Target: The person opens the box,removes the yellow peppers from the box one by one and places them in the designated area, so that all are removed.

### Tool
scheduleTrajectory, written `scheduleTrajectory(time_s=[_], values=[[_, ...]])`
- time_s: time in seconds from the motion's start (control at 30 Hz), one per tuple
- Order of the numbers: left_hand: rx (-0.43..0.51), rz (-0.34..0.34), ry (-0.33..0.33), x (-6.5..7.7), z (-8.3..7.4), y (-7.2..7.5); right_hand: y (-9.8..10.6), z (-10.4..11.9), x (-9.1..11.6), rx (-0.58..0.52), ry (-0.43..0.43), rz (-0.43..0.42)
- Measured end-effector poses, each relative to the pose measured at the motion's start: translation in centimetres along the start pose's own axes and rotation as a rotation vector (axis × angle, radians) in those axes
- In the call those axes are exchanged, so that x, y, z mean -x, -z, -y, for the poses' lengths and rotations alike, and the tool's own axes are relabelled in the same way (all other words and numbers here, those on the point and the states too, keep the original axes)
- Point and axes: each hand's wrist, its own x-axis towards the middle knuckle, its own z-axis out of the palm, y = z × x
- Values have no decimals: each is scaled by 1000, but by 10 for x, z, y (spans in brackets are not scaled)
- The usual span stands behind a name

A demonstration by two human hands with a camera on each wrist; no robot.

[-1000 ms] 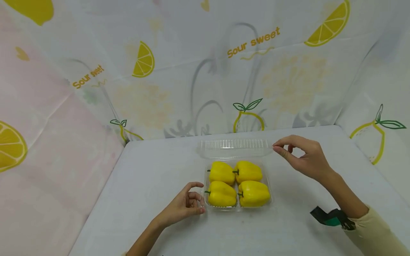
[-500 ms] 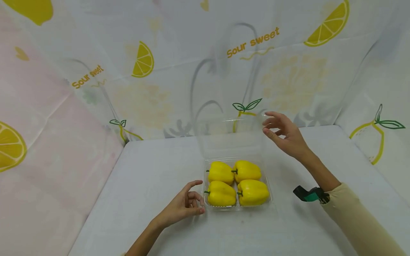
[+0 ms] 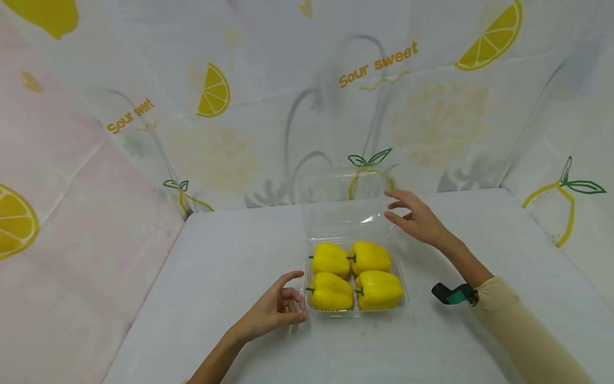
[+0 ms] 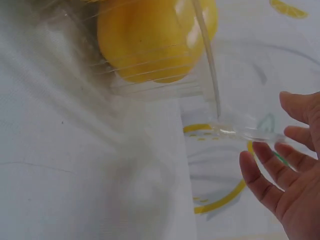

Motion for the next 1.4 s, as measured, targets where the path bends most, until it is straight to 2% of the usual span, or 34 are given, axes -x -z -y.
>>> scheduleTrajectory(time_s=[0.33, 0.6, 0.77, 0.97, 1.13, 1.4], values=[[7, 15, -4, 2, 0, 1, -9, -11, 4, 1, -103, 90], [8, 21, -2, 2, 1, 1, -14, -15, 8, 19, -141, 146], [13, 26, -9, 3, 1, 2, -16, -18, 11, 22, -209, 193], [12, 27, -14, 3, 1, 2, -20, -25, 16, -23, -262, 229], [11, 27, -16, 2, 2, 2, -20, -25, 17, -25, -273, 233], [1, 30, -20, 2, 3, 4, -18, -23, 15, 71, -246, 225]])
